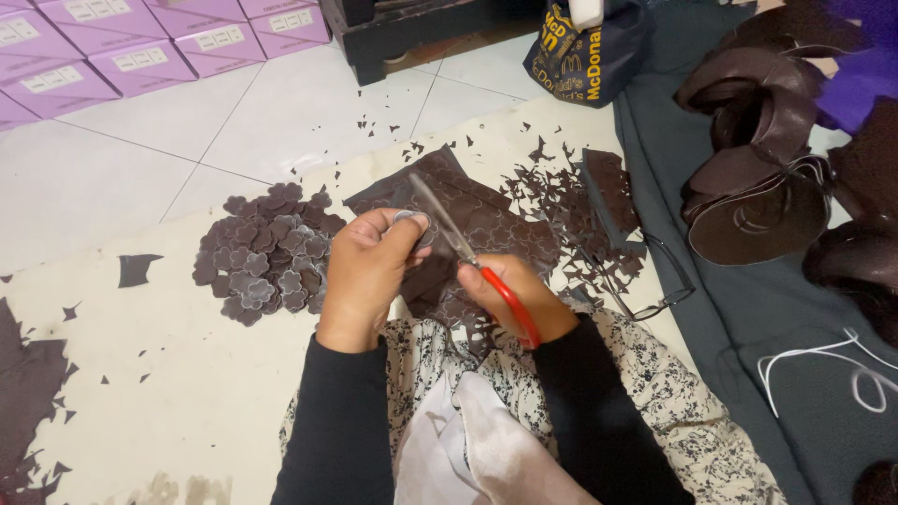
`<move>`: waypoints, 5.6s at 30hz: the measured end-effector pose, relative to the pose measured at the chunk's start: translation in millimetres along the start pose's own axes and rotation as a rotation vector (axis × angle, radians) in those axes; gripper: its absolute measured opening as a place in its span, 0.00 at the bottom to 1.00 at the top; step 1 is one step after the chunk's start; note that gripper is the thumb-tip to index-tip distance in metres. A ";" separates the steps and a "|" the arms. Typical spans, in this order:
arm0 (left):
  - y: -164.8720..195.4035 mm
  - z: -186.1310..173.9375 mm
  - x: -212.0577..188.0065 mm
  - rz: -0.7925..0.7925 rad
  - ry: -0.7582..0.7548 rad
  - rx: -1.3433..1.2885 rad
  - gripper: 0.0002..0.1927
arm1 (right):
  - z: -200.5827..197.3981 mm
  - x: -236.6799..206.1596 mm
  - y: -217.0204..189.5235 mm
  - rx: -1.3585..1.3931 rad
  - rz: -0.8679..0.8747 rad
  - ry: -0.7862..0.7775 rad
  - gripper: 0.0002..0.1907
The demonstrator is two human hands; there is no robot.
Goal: The person sits on the floor and uses red-handled scissors to cut flower-shaped pieces from a dark brown sheet. They repeatedly cut along the outlines and place the finished shapes into a growing pile on the floor.
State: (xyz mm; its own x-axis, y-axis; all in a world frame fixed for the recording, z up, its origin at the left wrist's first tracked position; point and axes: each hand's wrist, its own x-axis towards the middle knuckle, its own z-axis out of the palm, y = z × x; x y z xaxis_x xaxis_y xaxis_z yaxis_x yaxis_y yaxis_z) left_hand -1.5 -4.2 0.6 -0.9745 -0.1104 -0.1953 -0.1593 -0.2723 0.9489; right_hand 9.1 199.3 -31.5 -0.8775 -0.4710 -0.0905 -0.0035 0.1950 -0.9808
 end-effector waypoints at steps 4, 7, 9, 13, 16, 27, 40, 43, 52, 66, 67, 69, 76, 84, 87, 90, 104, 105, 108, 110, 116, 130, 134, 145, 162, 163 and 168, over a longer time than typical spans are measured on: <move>-2.9 -0.3 1.4 0.033 -0.056 -0.016 0.08 | -4.5 1.2 8.4 -0.013 0.119 0.037 0.25; -4.9 -1.0 2.6 0.015 -0.065 -0.041 0.09 | -16.2 5.3 10.9 -0.053 0.017 0.128 0.23; -5.7 -2.4 4.9 0.005 -0.067 -0.068 0.10 | -25.6 6.1 10.7 -0.011 0.004 0.192 0.23; -10.6 -1.0 9.8 -0.002 -0.066 -0.117 0.15 | -41.4 -0.5 6.2 -0.008 0.003 0.255 0.25; -14.9 1.4 15.0 0.037 -0.083 -0.142 0.21 | -44.0 1.6 2.3 -0.047 0.033 0.273 0.25; -75.8 -10.1 47.2 -0.143 -0.042 -0.300 0.08 | -40.0 21.2 27.6 -0.131 0.241 0.258 0.24; -55.1 -124.1 70.8 0.181 0.839 0.044 0.29 | -52.1 29.1 64.1 -0.282 0.275 0.270 0.23; -70.7 -107.9 74.6 0.324 0.747 0.413 0.28 | -54.6 32.0 63.3 -0.342 0.276 0.278 0.23; -145.7 -9.3 70.6 -0.126 -0.024 0.999 0.24 | -72.6 12.4 70.9 -0.508 0.307 0.295 0.28; -169.0 -5.6 86.9 -0.013 0.019 1.388 0.12 | -53.8 45.9 110.1 -0.493 0.364 0.187 0.30; -170.4 -5.9 86.7 0.031 0.039 1.372 0.11 | -52.8 45.9 109.9 -0.483 0.360 0.195 0.29; -170.6 -3.2 85.4 0.029 0.054 1.255 0.12 | -50.9 46.2 109.2 -0.464 0.347 0.213 0.29; -157.6 16.4 64.9 -0.106 0.043 0.817 0.11 | -43.4 40.9 109.3 -0.444 0.357 0.266 0.26; -126.5 21.5 57.9 -0.381 -0.077 -0.211 0.09 | -29.7 42.1 94.9 0.281 0.247 0.345 0.12; -119.6 25.7 51.4 -0.319 -0.101 -0.180 0.11 | -19.6 40.3 79.2 0.376 0.130 0.400 0.10; -107.9 27.6 43.7 -0.208 -0.118 -0.125 0.12 | -18.3 31.8 59.1 0.389 0.109 0.475 0.11; -47.4 46.1 4.3 0.029 -0.187 -0.022 0.08 | -27.1 1.8 10.8 0.384 -0.098 0.417 0.08; -45.8 48.7 1.8 0.052 -0.222 -0.065 0.07 | -27.2 0.7 9.3 0.384 -0.104 0.399 0.08; -39.5 50.3 -2.3 0.083 -0.249 -0.149 0.08 | -21.5 -0.3 5.8 0.294 -0.114 0.363 0.06; -36.3 48.2 -3.7 0.132 -0.246 -0.076 0.08 | -16.8 -2.7 5.1 0.252 -0.101 0.376 0.06; -33.9 31.8 -12.3 0.081 -0.288 0.508 0.11 | -14.9 1.4 10.2 0.414 -0.251 0.391 0.09; -35.8 40.4 -3.2 0.078 -0.145 -0.223 0.07 | -10.1 -8.0 -5.7 0.385 -0.136 0.394 0.09; -26.0 32.0 -4.5 0.168 -0.035 -0.297 0.07 | -5.7 -6.4 -8.6 -0.080 -0.032 0.242 0.13; -13.4 26.3 -16.0 0.216 -0.019 -0.179 0.05 | 6.2 -10.9 -11.6 -0.070 -0.119 0.021 0.13; -8.2 38.5 -26.4 0.337 0.077 -0.041 0.06 | -3.6 -15.1 -19.6 -0.197 -0.183 -0.013 0.19; -8.0 38.0 -26.3 0.342 0.076 -0.038 0.06 | -3.9 -15.4 -19.6 -0.207 -0.163 -0.015 0.19; -7.8 36.5 -28.6 0.381 0.111 0.040 0.05 | -2.6 -14.8 -18.2 -0.226 -0.201 0.017 0.22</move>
State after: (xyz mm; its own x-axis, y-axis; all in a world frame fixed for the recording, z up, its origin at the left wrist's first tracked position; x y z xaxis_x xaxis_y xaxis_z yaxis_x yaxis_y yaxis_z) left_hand 21.8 36.0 7.8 -0.9422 -0.2999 0.1494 0.2025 -0.1545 0.9670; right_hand 20.9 204.9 -11.9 -0.8561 -0.5058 0.1065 -0.2829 0.2862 -0.9154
